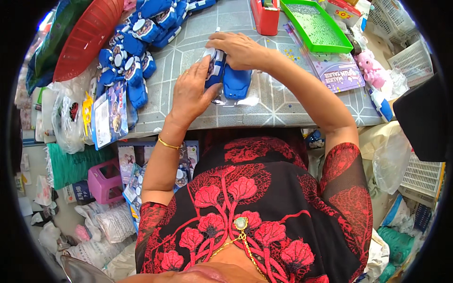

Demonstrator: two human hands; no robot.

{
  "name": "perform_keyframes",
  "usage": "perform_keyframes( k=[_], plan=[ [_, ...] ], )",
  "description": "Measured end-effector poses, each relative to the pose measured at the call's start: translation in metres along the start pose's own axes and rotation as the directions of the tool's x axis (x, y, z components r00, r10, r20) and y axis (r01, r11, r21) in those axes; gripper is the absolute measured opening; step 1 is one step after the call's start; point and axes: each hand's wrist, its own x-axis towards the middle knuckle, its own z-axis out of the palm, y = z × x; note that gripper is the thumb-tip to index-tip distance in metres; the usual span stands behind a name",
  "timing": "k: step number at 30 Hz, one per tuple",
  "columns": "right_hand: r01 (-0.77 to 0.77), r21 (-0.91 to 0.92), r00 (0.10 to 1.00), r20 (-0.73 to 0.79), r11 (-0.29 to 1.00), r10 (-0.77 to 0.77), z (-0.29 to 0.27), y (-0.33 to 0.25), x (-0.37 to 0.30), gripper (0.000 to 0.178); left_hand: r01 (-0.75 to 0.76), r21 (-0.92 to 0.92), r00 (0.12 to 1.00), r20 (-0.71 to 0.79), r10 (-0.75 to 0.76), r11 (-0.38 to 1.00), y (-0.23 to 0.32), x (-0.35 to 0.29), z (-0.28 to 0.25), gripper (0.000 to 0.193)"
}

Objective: Packaging small toys into plastic trays and attaching them to cardboard backing cards using tape.

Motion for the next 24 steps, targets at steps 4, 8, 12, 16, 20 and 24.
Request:
perform_keyframes(
  k=[4,8,12,16,20,24],
  plan=[
    [0.049,0.036,0.986,0.159,0.998,-0.054,-0.017,-0.004,0.02,0.054,0.059,-0.218,0.987,-0.136,-0.09,0.974,-0.005,-0.002,0.003,0.055],
    [-0.119,0.004,0.94,0.322,0.993,0.112,-0.023,-0.012,0.032,0.058,0.302,-0.542,0.907,-0.09,-0.411,0.785,-0.004,-0.007,0.004,0.044],
    [-0.064,-0.021,0.941,0.331,0.998,0.068,-0.016,-0.008,0.045,0.054,0.128,-0.188,0.92,-0.345,-0.188,0.974,-0.008,-0.008,0.008,0.032],
    [-0.036,-0.044,0.899,0.434,0.998,0.052,-0.021,-0.017,0.051,0.043,0.158,0.053,0.931,-0.34,-0.131,0.986,-0.014,-0.007,0.002,0.027],
    [0.113,-0.204,0.929,0.368,0.972,-0.031,0.001,-0.018,0.042,0.042,0.191,-0.158,0.932,-0.282,-0.23,0.969,-0.03,-0.019,0.02,0.023],
    [0.086,-0.084,0.979,0.193,0.993,-0.068,0.02,-0.021,0.028,0.039,0.2,-0.195,0.908,-0.331,-0.257,0.96,-0.031,-0.026,0.021,0.024]
  ],
)
